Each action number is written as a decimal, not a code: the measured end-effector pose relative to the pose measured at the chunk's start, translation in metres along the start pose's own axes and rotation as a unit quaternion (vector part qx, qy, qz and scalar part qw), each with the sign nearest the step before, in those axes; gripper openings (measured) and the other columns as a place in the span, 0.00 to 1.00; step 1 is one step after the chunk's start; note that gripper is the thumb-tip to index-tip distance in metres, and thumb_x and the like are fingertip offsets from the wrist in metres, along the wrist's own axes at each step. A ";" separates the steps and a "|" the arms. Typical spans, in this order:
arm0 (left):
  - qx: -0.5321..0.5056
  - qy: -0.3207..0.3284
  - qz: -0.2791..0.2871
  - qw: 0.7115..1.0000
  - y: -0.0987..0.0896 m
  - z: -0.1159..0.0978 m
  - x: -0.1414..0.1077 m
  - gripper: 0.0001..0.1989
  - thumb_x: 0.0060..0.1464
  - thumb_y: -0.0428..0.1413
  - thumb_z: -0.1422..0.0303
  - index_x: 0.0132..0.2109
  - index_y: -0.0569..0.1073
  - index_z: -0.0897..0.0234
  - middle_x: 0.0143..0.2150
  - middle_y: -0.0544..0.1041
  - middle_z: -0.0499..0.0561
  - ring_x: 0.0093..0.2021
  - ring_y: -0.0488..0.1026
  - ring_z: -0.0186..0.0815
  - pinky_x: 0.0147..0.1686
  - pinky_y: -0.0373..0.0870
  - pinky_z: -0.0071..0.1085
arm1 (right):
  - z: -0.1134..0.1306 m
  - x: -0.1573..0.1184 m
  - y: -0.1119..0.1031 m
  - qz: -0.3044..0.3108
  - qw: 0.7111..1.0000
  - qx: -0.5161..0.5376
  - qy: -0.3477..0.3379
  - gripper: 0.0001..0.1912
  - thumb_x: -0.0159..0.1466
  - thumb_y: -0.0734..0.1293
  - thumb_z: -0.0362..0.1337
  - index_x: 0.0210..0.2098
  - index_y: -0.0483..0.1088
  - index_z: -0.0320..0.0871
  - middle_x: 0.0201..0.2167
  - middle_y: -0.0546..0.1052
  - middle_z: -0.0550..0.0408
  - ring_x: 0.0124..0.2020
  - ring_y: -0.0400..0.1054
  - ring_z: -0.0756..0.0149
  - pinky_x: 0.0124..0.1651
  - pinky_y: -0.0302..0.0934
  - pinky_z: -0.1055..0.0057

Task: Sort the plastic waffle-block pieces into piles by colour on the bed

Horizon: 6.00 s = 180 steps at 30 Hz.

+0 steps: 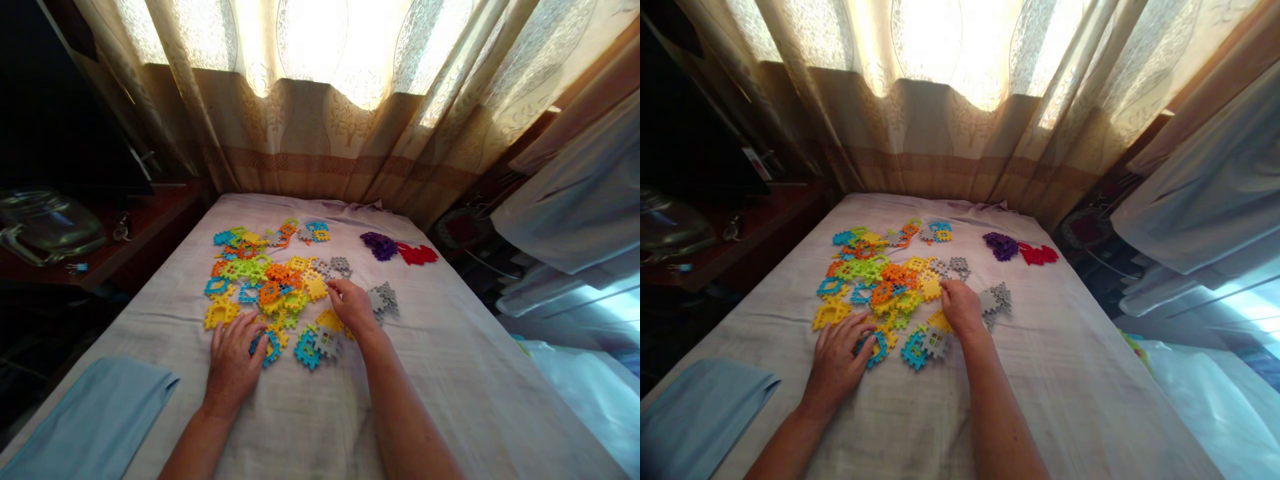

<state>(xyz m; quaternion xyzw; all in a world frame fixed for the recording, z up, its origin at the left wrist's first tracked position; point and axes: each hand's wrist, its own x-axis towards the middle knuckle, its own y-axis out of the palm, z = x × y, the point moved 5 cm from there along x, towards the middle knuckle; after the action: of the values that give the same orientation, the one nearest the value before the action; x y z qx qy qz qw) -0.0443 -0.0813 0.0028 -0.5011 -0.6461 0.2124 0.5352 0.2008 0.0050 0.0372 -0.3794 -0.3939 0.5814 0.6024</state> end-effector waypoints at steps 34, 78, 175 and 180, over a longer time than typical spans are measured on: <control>0.006 -0.002 0.009 1.000 0.000 0.001 0.001 0.11 0.60 0.50 0.62 0.44 0.76 0.56 0.54 0.78 0.54 0.57 0.71 0.47 0.62 0.54 0.52 | -0.094 -0.009 -0.061 -0.056 0.961 -0.131 0.239 0.26 0.61 0.67 0.51 0.53 0.73 0.42 0.50 0.76 0.42 0.51 0.70 0.50 0.47 0.64 0.62; 0.014 0.013 0.012 1.000 0.003 0.005 0.000 0.12 0.61 0.50 0.61 0.45 0.76 0.56 0.54 0.78 0.53 0.58 0.70 0.46 0.63 0.54 0.50 | -0.130 0.003 -0.068 -0.036 0.952 -0.088 0.291 0.26 0.63 0.64 0.50 0.55 0.72 0.45 0.54 0.76 0.44 0.56 0.66 0.45 0.55 0.59 0.50; -0.051 -0.020 -0.145 0.988 -0.022 0.030 0.030 0.12 0.61 0.49 0.61 0.43 0.75 0.59 0.48 0.80 0.55 0.52 0.75 0.43 0.60 0.62 0.46 | -0.100 -0.018 -0.070 -0.062 0.989 -0.101 0.091 0.20 0.62 0.66 0.44 0.52 0.74 0.46 0.51 0.77 0.48 0.52 0.70 0.56 0.53 0.62 0.64; -0.111 -0.144 -0.162 0.970 -0.020 0.065 0.045 0.15 0.60 0.49 0.58 0.45 0.75 0.60 0.50 0.80 0.55 0.52 0.76 0.41 0.55 0.70 0.39 | -0.042 0.015 -0.055 -0.013 0.994 -0.109 0.000 0.18 0.65 0.63 0.40 0.53 0.73 0.45 0.54 0.75 0.48 0.55 0.68 0.58 0.58 0.59 0.66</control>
<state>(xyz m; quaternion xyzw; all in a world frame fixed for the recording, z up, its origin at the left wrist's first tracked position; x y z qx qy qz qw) -0.1078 -0.0326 0.0188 -0.4102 -0.8083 0.1204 0.4049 0.2618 0.0181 0.0706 -0.4378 -0.4592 0.5273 0.5652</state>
